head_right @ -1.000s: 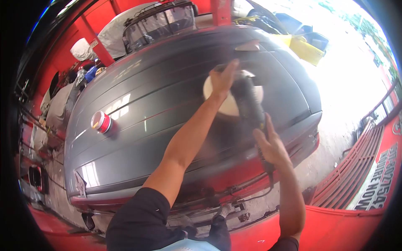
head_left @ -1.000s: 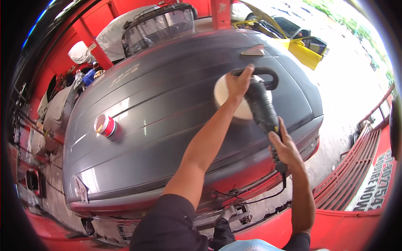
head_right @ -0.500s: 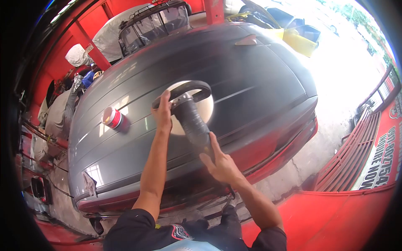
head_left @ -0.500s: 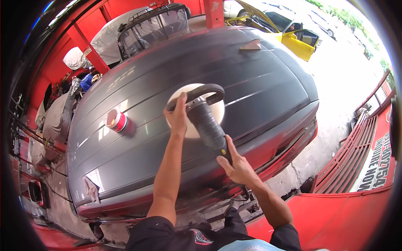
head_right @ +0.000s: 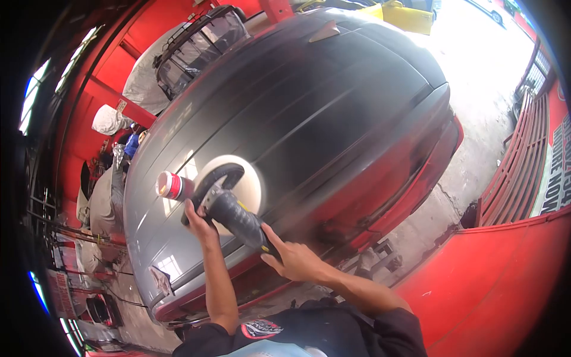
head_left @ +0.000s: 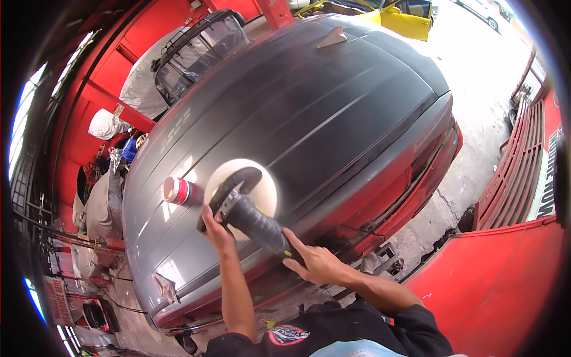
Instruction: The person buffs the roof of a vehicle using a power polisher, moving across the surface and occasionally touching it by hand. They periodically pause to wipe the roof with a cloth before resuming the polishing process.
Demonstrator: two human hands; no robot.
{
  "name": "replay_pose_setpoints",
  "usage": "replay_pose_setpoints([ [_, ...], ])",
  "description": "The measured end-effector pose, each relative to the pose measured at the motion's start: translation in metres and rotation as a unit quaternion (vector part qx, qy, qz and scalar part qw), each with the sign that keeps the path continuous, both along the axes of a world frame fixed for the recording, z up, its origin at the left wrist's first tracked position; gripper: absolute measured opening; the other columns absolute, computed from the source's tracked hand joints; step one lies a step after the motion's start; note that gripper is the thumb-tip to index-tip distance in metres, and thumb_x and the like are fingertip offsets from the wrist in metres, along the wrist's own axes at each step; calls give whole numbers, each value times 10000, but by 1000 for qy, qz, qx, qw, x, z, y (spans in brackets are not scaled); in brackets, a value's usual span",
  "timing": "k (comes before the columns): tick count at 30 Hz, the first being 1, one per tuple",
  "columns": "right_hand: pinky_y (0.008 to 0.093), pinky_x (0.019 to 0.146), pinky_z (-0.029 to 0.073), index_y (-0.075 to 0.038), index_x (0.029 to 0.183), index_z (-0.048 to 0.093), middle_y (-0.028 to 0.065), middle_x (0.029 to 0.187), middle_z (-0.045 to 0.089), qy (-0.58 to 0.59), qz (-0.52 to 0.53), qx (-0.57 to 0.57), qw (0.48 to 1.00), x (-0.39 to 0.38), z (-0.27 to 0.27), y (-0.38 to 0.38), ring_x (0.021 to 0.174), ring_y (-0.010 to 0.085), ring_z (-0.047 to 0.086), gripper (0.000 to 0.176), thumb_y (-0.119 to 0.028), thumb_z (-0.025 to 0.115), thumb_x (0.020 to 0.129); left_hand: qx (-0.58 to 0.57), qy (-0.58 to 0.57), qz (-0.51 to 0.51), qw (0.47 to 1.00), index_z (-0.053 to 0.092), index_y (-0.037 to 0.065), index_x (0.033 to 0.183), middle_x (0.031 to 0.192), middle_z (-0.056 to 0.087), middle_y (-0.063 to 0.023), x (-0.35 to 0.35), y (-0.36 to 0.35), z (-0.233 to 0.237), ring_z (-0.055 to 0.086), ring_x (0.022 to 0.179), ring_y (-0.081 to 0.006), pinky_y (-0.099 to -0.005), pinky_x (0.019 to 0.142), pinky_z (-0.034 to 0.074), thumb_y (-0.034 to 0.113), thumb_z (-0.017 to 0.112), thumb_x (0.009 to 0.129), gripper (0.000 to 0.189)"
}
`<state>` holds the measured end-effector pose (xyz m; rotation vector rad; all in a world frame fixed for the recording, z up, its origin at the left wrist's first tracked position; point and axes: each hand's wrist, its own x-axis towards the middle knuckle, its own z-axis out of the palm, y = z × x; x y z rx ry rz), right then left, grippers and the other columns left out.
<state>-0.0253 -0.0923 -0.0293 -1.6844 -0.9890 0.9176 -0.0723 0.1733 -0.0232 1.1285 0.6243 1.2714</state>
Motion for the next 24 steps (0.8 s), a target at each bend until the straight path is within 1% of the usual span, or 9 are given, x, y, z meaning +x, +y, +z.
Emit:
replay_pose_setpoints([
  [6,501,875,485,-78,1586,87,361,993,644,28,-4,-44,999,19,10,-64,965,507,645,811,-369,558,993,7,49,6,999,580,51,782,735,520,35,31,-71,2,477,663,-59,-225,591,375,264,656,938,275],
  [10,499,898,492,-133,1595,103,351,1037,660,44,-77,-92,992,49,21,-92,992,505,652,812,-376,575,981,23,95,-27,995,666,-34,891,795,614,-14,96,-98,3,557,756,-99,-243,672,445,234,713,899,272],
  [12,483,920,490,-140,1598,99,333,1045,672,15,-151,-70,986,65,17,-105,1017,497,653,815,-355,584,980,35,56,-74,995,691,-37,891,808,643,-20,139,-110,-4,580,764,-96,-240,675,460,191,738,888,232],
  [16,428,893,504,-160,1604,108,259,989,699,55,-246,-85,964,102,21,-124,989,392,697,788,-291,578,985,16,57,-183,981,699,-21,849,758,654,-5,215,-150,9,584,656,-69,-220,590,458,162,743,899,195],
  [17,373,815,515,-163,1603,130,206,966,695,110,-273,-92,951,112,24,-128,877,267,688,768,-252,574,983,25,39,-191,981,695,-15,830,732,642,3,235,-163,13,570,633,-61,-214,568,444,165,748,892,198],
  [20,339,732,519,-151,1604,138,146,951,685,25,-343,-21,939,135,-6,-142,735,182,618,764,-235,572,980,38,37,-259,964,685,-4,787,670,604,22,293,-184,4,534,590,-44,-204,530,406,177,765,869,215],
  [22,334,687,510,-117,1604,128,118,1015,668,79,-373,-7,925,148,-11,-149,698,178,581,755,-235,552,991,25,-7,-330,944,660,10,714,618,576,31,321,-200,5,502,555,-46,-236,503,396,211,771,846,265],
  [23,323,688,503,-119,1604,128,114,1029,658,75,-383,-4,921,154,-10,-150,723,168,578,741,-228,539,998,192,-17,-265,945,637,18,645,572,550,36,347,-203,-15,491,530,-56,-261,491,400,264,760,834,334],
  [24,312,690,495,-120,1605,127,111,1042,647,73,-391,0,917,159,-11,-152,748,157,576,727,-221,527,1005,192,-9,-299,935,634,21,609,545,547,26,356,-205,-11,501,515,-68,-283,495,421,305,750,823,375],
])
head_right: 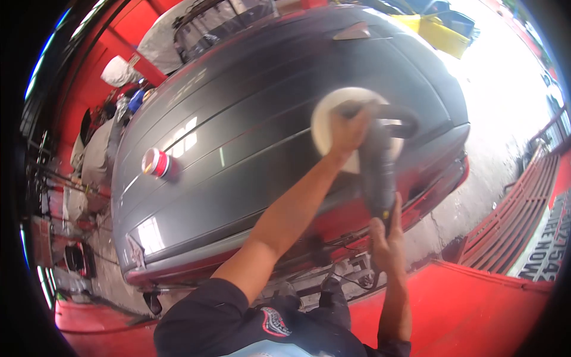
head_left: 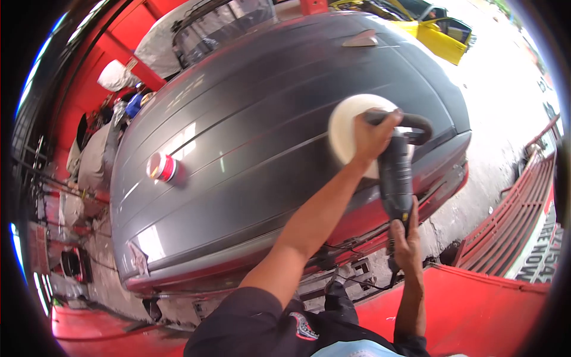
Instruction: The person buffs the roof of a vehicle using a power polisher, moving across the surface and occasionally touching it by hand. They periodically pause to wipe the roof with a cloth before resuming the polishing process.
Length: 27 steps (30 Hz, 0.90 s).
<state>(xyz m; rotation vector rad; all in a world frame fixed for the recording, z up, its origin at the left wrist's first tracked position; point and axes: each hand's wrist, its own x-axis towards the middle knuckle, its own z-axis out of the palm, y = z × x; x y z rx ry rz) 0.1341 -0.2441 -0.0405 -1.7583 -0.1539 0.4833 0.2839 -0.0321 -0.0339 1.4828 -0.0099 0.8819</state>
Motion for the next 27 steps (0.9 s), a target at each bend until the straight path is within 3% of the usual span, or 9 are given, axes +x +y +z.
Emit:
replay_pose_setpoints([
  [2,287,678,478,-127,1607,125,86,1018,622,-152,-7,-45,987,18,-38,-9,757,127,558,704,-202,503,1018,5,34,-16,999,681,9,646,554,597,-2,18,-5,4,565,541,-75,-290,526,470,298,751,827,349],
  [7,242,465,385,-167,1615,46,-22,713,484,-65,-11,-3,998,4,-7,24,533,64,431,731,-172,470,1020,-113,35,-42,992,646,15,635,578,578,12,-4,10,19,537,547,-83,-304,523,452,242,764,817,314],
  [10,233,476,386,-165,1614,49,-14,733,484,-51,20,-14,998,-24,4,41,550,60,438,733,-160,465,1010,-120,58,-24,991,663,7,689,621,595,5,-47,34,23,544,580,-76,-299,541,452,244,760,822,289],
  [14,308,545,470,-143,1609,58,118,954,646,-88,102,-31,990,-61,-13,55,598,144,544,762,-156,489,980,-132,73,71,986,698,8,761,650,613,18,-120,71,18,548,591,-57,-252,544,446,198,767,851,221],
  [16,391,868,514,-91,1600,62,254,1207,630,-7,145,-83,986,-89,22,74,928,312,668,772,-146,510,974,-166,33,71,983,707,10,783,668,629,12,-165,91,12,549,589,-42,-219,533,434,167,774,863,188],
  [18,417,965,476,-73,1594,48,293,1203,636,-26,178,-55,982,-115,7,83,1064,382,655,798,-149,539,971,-198,72,78,974,711,4,842,696,648,-14,-216,110,14,557,584,-40,-191,508,416,135,760,878,144],
  [22,429,942,497,-67,1589,54,316,1204,639,6,254,-73,964,-158,16,108,1091,457,655,847,-218,607,966,-171,68,177,967,697,13,939,847,647,-1,-296,141,1,618,803,-102,-251,720,512,154,727,908,148],
  [23,445,939,501,-66,1586,69,324,1187,639,-14,272,-72,960,-167,18,114,1085,471,650,848,-235,616,962,-141,7,218,966,702,-2,944,837,680,-45,-308,154,-4,607,698,-83,-202,565,471,73,725,901,90],
  [27,496,924,505,-84,1581,107,355,1141,631,-101,324,-26,940,-192,-3,134,1081,511,621,844,-275,637,951,-123,53,320,938,692,43,932,837,635,6,-374,199,-37,596,759,-90,-235,652,480,210,681,920,168],
])
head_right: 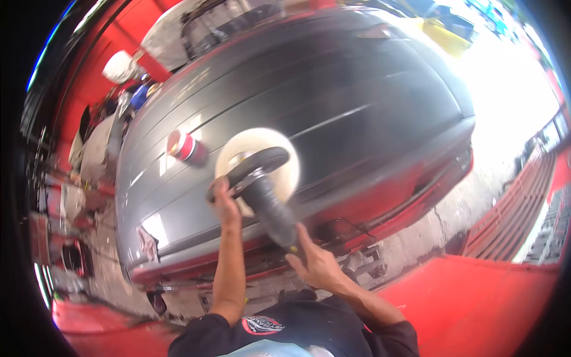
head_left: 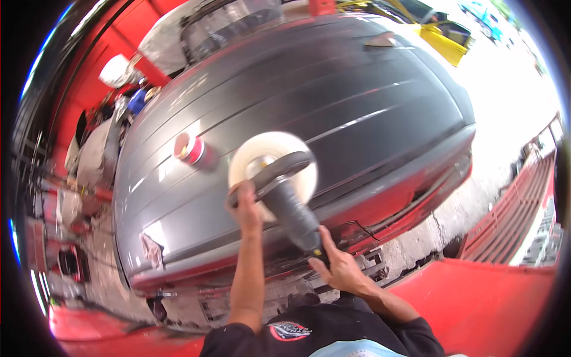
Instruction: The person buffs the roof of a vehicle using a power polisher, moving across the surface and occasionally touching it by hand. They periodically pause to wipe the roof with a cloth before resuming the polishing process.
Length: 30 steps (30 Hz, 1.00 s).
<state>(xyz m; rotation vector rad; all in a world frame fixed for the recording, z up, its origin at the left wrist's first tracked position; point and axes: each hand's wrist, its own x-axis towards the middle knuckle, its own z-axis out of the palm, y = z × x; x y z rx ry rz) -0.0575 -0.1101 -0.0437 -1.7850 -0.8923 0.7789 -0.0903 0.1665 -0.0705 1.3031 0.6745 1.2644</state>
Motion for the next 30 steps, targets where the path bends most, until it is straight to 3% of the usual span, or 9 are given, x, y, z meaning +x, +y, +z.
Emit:
replay_pose_setpoints([
  [3,540,805,507,-100,1583,118,341,953,645,-5,64,-8,998,-2,1,15,874,507,645,799,-340,586,981,-12,-30,108,994,641,38,869,801,593,16,-20,8,11,569,721,-88,-244,634,462,254,620,944,229],
  [9,547,761,504,-133,1594,76,306,845,652,-26,96,16,995,-1,-7,23,784,483,648,795,-392,537,1000,-15,-44,38,998,459,122,686,641,417,51,-25,12,33,383,578,-64,-243,554,291,282,581,960,339],
  [18,532,836,505,-95,1583,72,343,892,666,5,-32,-4,999,90,16,-4,892,534,648,820,-405,555,997,10,11,-58,998,651,2,1033,1022,616,-77,135,8,30,609,989,-214,-318,842,511,292,638,955,301],
  [21,486,970,476,-96,1589,43,376,1111,631,-2,-99,3,995,124,17,-13,1106,520,605,884,-390,604,973,79,50,-103,990,684,11,1090,1081,624,-90,208,-2,25,598,1050,-207,-327,862,510,296,647,960,315],
  [23,444,1033,445,-100,1594,30,371,1234,593,-5,-128,32,991,149,27,-24,1212,490,568,988,-345,695,906,-14,28,-213,977,681,-28,1133,1208,584,-135,247,-33,57,572,1120,-212,-312,851,514,285,663,953,361],
  [25,433,871,537,-117,1599,33,297,1088,670,-93,-172,50,979,179,5,-26,987,418,693,1009,-256,720,873,-51,39,-295,953,616,-71,1244,1306,539,-193,285,-39,64,532,1203,-245,-350,905,500,306,679,945,485],
  [28,334,455,462,-156,1609,40,98,767,609,-4,-199,40,979,239,5,-20,506,159,553,1032,-140,721,834,230,168,-120,951,523,-65,1351,1349,533,-254,279,-54,64,478,1298,-337,-437,1024,431,357,698,925,625],
  [29,428,853,539,-124,1606,49,308,1201,634,29,-185,-13,982,248,38,-19,946,387,696,1022,-257,729,855,270,145,-123,944,506,-53,1369,1349,536,-269,250,-54,51,458,1323,-369,-457,1053,407,376,704,917,653],
  [30,409,737,546,-130,1607,56,285,1152,643,44,-190,-20,981,260,50,-13,828,329,685,1008,-231,720,855,327,226,-89,913,525,-40,1356,1368,521,-277,215,-52,40,448,1333,-387,-464,1060,403,362,713,909,631],
])
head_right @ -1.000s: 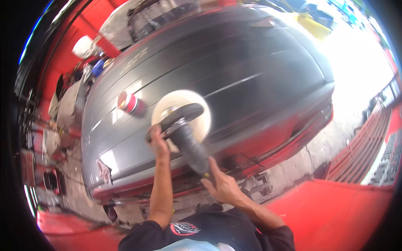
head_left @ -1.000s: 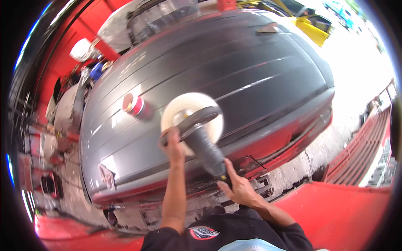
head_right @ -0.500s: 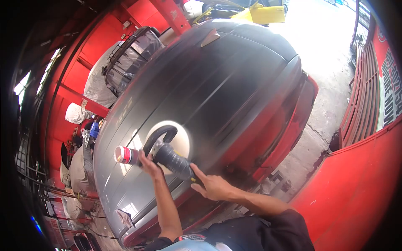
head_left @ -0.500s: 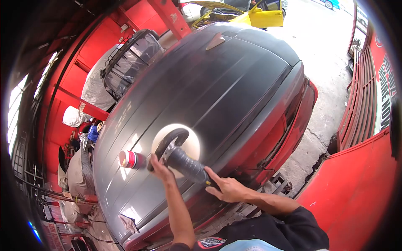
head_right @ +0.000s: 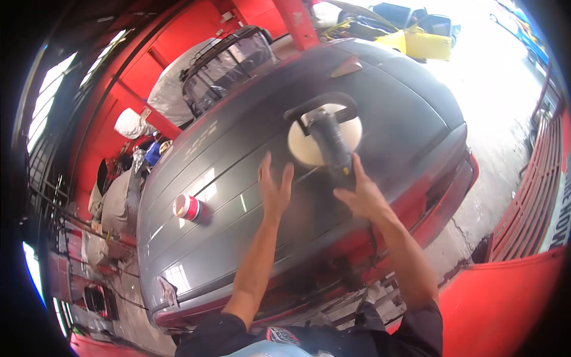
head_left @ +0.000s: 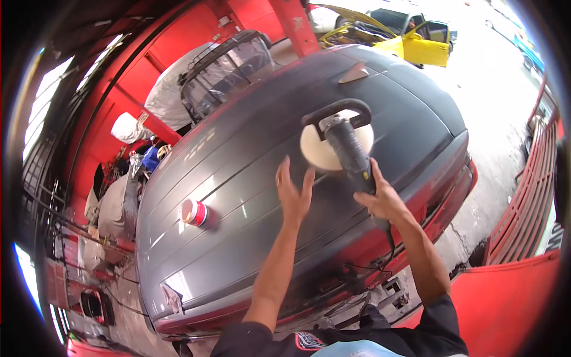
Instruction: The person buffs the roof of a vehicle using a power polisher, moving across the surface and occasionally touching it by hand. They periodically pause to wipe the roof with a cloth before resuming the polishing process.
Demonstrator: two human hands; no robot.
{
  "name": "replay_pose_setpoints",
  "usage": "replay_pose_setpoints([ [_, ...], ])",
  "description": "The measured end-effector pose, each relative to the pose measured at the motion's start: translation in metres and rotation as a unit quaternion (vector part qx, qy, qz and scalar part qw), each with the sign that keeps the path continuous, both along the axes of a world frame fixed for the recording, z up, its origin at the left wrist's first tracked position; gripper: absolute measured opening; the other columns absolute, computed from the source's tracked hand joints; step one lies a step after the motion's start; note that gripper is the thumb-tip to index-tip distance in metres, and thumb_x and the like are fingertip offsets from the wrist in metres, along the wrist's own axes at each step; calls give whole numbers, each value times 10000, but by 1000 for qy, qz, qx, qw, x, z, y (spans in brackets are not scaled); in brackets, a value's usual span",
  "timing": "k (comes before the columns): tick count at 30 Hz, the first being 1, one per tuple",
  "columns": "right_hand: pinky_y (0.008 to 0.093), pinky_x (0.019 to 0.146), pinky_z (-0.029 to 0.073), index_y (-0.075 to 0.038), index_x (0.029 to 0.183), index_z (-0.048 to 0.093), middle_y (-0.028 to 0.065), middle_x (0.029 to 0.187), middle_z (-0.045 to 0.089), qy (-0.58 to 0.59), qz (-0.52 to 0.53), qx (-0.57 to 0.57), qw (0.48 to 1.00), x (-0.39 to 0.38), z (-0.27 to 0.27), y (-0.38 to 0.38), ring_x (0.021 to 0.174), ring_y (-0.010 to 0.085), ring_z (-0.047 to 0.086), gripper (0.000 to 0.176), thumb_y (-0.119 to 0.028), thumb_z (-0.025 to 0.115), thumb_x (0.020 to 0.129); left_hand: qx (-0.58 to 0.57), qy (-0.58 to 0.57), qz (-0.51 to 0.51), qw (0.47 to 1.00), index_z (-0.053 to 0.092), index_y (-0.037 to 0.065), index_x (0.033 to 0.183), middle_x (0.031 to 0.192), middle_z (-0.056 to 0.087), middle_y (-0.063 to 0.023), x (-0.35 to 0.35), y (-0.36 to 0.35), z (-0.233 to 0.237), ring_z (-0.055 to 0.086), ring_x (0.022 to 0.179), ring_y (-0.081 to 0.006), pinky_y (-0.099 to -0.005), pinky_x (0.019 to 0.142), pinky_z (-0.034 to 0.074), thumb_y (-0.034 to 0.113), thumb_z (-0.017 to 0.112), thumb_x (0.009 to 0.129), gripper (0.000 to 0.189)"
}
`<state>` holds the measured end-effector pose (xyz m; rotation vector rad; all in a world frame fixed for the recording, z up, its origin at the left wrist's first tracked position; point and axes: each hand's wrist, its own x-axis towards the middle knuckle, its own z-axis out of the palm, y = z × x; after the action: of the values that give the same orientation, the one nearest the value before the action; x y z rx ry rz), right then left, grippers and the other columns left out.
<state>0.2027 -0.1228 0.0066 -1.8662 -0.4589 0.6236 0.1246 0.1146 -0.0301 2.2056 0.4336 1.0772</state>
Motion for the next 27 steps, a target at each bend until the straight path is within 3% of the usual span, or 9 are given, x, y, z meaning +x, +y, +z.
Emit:
replay_pose_setpoints([
  [2,368,547,527,-143,1610,64,249,1080,652,14,-20,7,1000,23,8,15,649,231,639,988,-184,701,856,110,102,89,985,580,-1,1304,1376,515,-280,-91,7,-32,459,1315,-418,-486,1073,388,324,735,889,549],
  [3,347,473,501,-149,1612,64,235,1057,650,12,-33,20,999,36,6,22,588,192,605,982,-163,692,856,114,79,158,978,611,19,1261,1354,533,-270,-138,12,-60,492,1277,-422,-498,1072,384,309,734,887,489],
  [5,339,488,503,-128,1611,70,181,971,671,19,-56,48,997,56,5,36,585,171,595,967,-111,663,848,107,184,302,929,530,5,1344,1375,501,-277,-238,31,-111,446,1306,-432,-525,1095,341,353,657,939,549],
  [7,333,495,502,-116,1610,68,170,983,670,10,-51,38,998,71,3,52,579,171,586,970,-94,659,841,82,296,427,851,415,-1,1444,1475,396,-293,-297,44,-118,329,1404,-438,-561,1156,227,412,513,1006,610],
  [10,330,498,505,-118,1609,66,180,1028,666,21,-48,36,998,70,1,86,575,173,579,972,-70,652,835,120,285,423,852,299,29,1526,1566,269,-274,-312,59,-129,204,1476,-422,-536,1207,109,438,377,1050,633],
  [13,328,495,504,-117,1609,61,184,1079,659,8,-15,27,1000,48,3,121,576,173,574,974,-58,648,834,31,303,437,846,266,33,1547,1596,222,-258,-310,57,-120,162,1500,-407,-536,1219,87,445,344,1054,647],
  [17,336,487,501,-148,1612,42,225,1236,604,18,47,47,998,18,-1,156,565,175,564,985,-53,644,838,20,325,418,848,301,14,1523,1584,224,-278,-309,57,-117,164,1499,-407,-561,1215,82,437,391,1032,654],
  [22,325,477,485,-125,1609,15,152,931,624,21,68,24,997,-17,11,197,552,164,555,990,-83,642,843,4,333,422,843,302,10,1518,1582,225,-275,-309,57,-118,162,1499,-411,-566,1217,83,431,396,1029,653],
  [27,320,454,481,-113,1607,5,126,864,615,22,101,60,993,-27,10,220,530,163,549,1008,-74,648,832,21,322,421,848,296,8,1513,1573,238,-277,-308,59,-115,170,1493,-424,-574,1214,100,410,405,1027,640],
])
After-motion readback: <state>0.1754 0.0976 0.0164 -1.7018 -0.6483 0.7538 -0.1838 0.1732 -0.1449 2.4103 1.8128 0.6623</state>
